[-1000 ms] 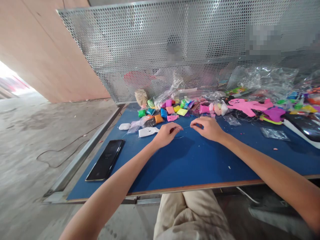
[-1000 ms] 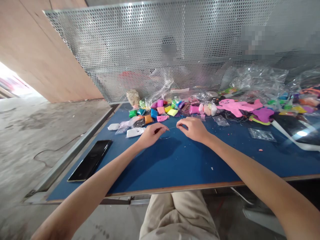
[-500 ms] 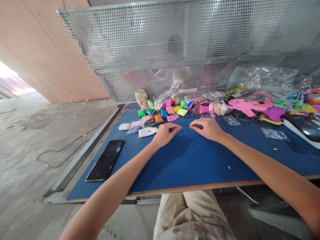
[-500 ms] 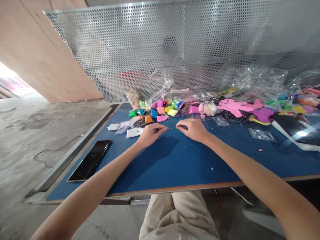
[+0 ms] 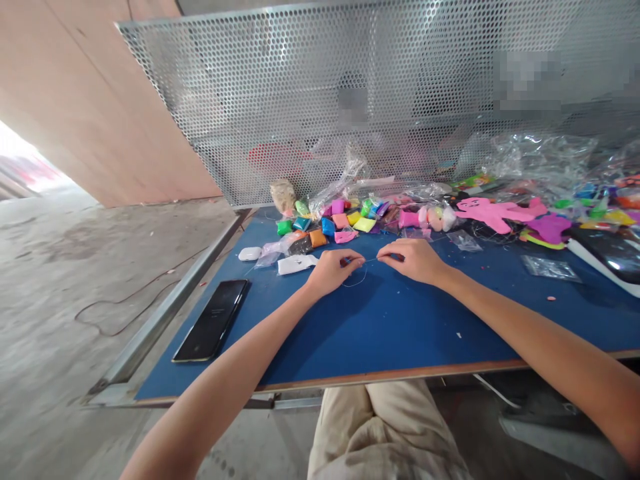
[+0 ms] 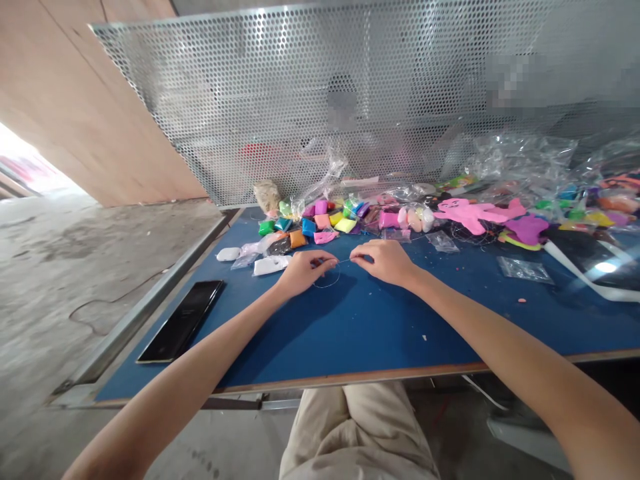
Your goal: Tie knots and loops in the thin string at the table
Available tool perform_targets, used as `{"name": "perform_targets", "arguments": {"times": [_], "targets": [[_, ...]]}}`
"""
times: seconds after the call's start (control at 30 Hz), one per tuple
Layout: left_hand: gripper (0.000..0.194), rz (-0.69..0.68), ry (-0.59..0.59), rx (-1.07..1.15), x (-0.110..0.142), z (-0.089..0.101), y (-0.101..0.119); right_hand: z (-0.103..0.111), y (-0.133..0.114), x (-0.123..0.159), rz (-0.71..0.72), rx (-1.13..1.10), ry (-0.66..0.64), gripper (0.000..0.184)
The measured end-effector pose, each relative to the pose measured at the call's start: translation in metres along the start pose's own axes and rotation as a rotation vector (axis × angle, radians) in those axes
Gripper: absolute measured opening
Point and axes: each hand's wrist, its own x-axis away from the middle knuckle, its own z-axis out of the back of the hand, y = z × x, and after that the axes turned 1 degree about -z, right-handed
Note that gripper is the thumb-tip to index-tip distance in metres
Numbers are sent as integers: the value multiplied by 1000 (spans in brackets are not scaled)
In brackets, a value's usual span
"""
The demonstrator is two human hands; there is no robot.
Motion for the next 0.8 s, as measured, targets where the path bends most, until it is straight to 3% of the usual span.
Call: {"name": "perform_targets", "arguments": {"times": [0.6, 0.8], "targets": [[28, 4, -73, -94, 0, 4, 9, -4, -2, -3, 127, 31, -4, 17], [35, 70, -27, 31, -1, 3, 4, 6, -12, -5, 216, -23, 120, 22]]}}
